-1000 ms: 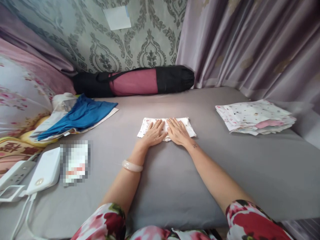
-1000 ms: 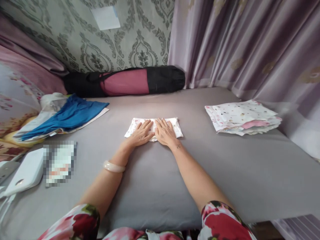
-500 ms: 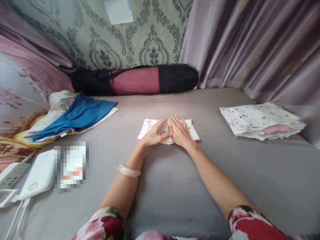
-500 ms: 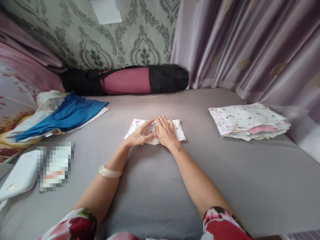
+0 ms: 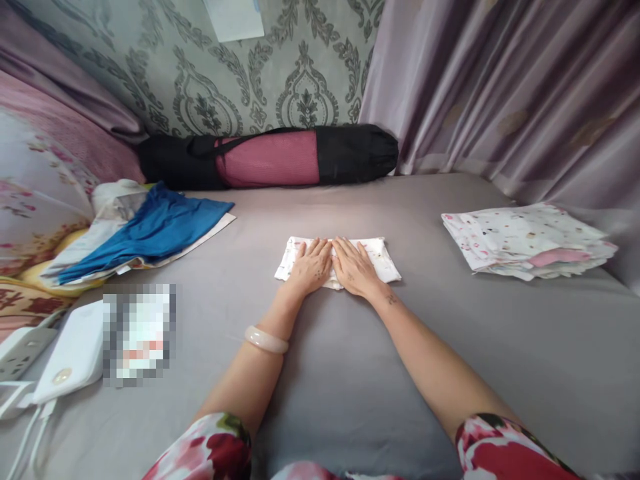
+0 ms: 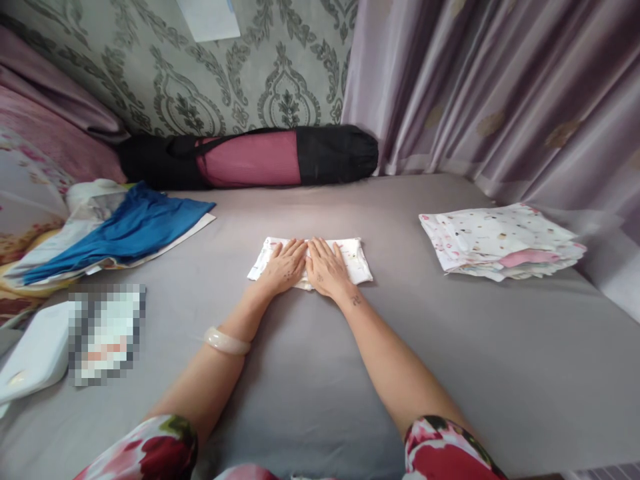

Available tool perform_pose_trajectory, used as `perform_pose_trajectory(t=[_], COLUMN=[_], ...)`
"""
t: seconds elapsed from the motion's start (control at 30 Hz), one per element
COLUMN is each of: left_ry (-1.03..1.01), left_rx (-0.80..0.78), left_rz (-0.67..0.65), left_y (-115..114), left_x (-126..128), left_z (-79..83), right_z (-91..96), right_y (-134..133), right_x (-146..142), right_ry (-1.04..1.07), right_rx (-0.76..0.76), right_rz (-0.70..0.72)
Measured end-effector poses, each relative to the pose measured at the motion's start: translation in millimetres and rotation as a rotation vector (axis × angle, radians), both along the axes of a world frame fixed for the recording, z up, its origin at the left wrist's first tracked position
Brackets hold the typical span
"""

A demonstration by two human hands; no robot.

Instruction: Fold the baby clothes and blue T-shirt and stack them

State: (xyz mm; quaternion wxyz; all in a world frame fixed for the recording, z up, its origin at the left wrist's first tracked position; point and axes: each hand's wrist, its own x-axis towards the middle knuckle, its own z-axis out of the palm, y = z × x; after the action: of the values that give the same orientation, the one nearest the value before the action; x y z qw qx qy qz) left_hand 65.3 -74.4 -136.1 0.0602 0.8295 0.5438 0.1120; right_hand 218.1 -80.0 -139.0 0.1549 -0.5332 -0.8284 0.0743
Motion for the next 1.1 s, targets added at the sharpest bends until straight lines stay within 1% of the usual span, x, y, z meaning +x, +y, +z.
perform_pose_trajectory(t=[0.17, 0.3, 0.53, 0.77, 1.1], left_ry=[0.008, -0.004, -0.014, 0.103, 0.091], left_rx=[0.029, 0.090, 0.182, 0.062, 0.061], left_rz=[0.006, 0.014, 0.091, 0.034, 0.046], left_y=[-2.3, -4.4, -5.1, -8.3, -8.6], left_x=[0.8, -1.2, -5.9, -2.6, -2.7], left_z=[1.1, 1.3, 0.3, 1.3, 3.5], right_z=[1.2, 4.1, 8.9, 4.8, 6.6], right_y=[-0.5, -1.3, -3.0, -5.1, -5.1], right_x=[-0.1, 1.1, 8.7, 6.7, 6.9], right_ry=[0.001, 0.012, -0.011, -0.058, -0.072], right_rx=[0.008, -0.007, 0.022, -0.019, -0.038], right_rz=[0.003, -0.003, -0.092, -0.070, -0.080])
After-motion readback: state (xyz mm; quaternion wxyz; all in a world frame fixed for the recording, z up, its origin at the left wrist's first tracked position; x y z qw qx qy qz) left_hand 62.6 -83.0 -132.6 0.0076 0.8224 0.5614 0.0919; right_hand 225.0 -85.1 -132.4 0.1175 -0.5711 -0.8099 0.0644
